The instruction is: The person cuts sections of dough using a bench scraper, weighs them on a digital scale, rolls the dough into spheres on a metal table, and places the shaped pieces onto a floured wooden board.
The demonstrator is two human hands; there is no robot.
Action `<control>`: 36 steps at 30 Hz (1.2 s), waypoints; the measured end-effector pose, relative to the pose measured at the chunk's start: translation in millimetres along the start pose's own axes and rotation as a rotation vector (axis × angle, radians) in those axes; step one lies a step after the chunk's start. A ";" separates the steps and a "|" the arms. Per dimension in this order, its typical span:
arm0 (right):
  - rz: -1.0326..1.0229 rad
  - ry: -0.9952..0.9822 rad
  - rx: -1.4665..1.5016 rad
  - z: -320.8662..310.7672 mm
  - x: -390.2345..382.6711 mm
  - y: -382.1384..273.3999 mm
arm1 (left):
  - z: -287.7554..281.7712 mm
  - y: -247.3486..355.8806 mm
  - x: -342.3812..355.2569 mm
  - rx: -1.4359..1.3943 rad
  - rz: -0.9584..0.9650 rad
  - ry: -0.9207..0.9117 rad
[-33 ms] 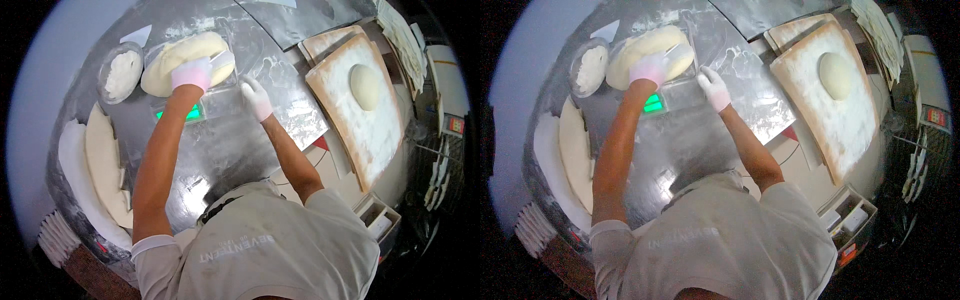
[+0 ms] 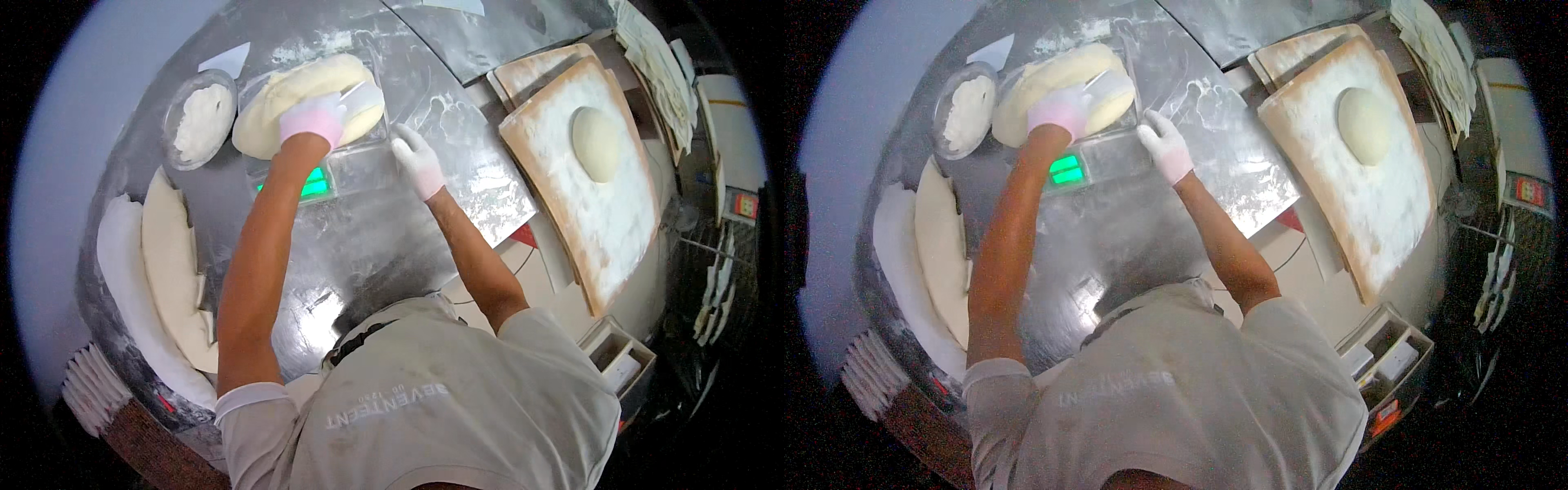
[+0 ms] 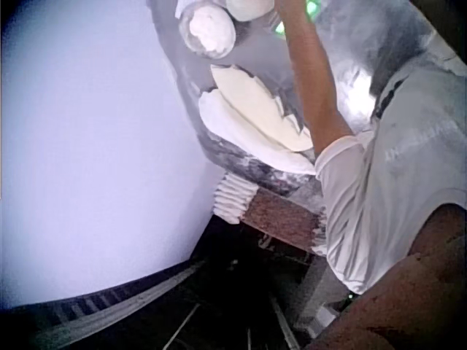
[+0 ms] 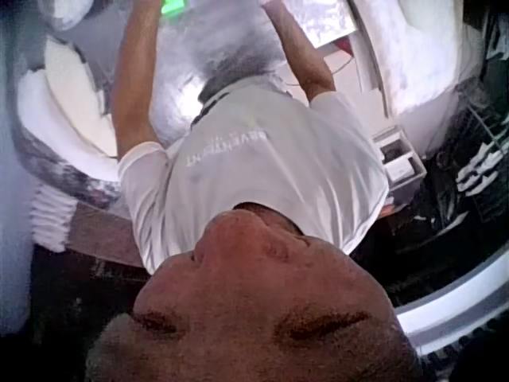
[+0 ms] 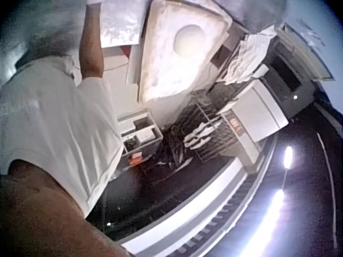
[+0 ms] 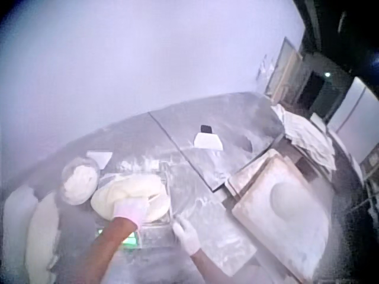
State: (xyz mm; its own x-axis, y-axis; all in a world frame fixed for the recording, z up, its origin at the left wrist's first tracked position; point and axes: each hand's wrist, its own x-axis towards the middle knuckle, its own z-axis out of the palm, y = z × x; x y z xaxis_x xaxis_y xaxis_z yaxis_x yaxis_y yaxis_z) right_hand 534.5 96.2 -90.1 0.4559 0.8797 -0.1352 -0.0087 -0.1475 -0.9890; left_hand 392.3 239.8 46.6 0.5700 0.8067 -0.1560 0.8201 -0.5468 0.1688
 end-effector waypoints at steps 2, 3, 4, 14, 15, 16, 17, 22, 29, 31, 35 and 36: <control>-0.148 -0.012 -0.118 10.6 -6.0 -21.1 | 12.6 -21.3 12.7 -0.061 -0.049 -0.111; -0.125 -0.023 -0.032 14.1 -16.6 -33.9 | 34.8 -26.1 8.8 -0.076 0.014 -0.168; -0.115 -0.029 0.009 16.4 -26.9 -37.8 | 54.2 -30.7 3.9 -0.092 0.076 -0.221; 0.466 -0.273 0.273 46.9 -127.8 12.5 | 115.9 -45.2 -250.4 -0.773 -0.458 0.106; 0.468 -0.285 0.257 54.7 -129.7 19.1 | 120.4 -58.9 -265.7 -0.717 -0.476 0.184; 0.368 -0.297 0.183 65.7 -129.7 20.1 | 123.4 -72.8 -283.3 -0.656 -0.504 0.262; 0.320 -0.307 0.146 75.6 -130.3 20.8 | 126.1 -87.5 -300.9 -0.593 -0.536 0.342; 0.359 -0.284 0.288 119.3 -128.6 12.6 | 70.2 -125.1 -344.5 -0.878 -1.062 0.623; -0.075 -0.775 -0.002 174.1 -140.8 -36.8 | 19.6 -130.5 -339.1 -0.889 -1.064 0.887; -0.353 -0.677 -0.319 166.4 -129.8 -33.7 | 28.9 -136.8 -334.7 -0.914 -1.029 0.851; -0.443 -0.196 -0.292 86.2 -63.5 -49.5 | 72.8 -150.2 -334.3 -0.906 -0.733 0.840; -0.437 -0.087 -0.267 62.8 -39.4 -52.1 | 51.5 -126.0 -312.7 -0.917 -0.840 0.704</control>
State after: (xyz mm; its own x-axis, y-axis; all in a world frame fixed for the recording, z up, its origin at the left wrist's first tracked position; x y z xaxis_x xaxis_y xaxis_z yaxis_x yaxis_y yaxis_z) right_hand 461.0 97.5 -37.0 0.2907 0.9176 0.2710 0.3984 0.1414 -0.9062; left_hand 113.4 45.0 23.9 -0.4260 0.9026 -0.0615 0.4190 0.2572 0.8708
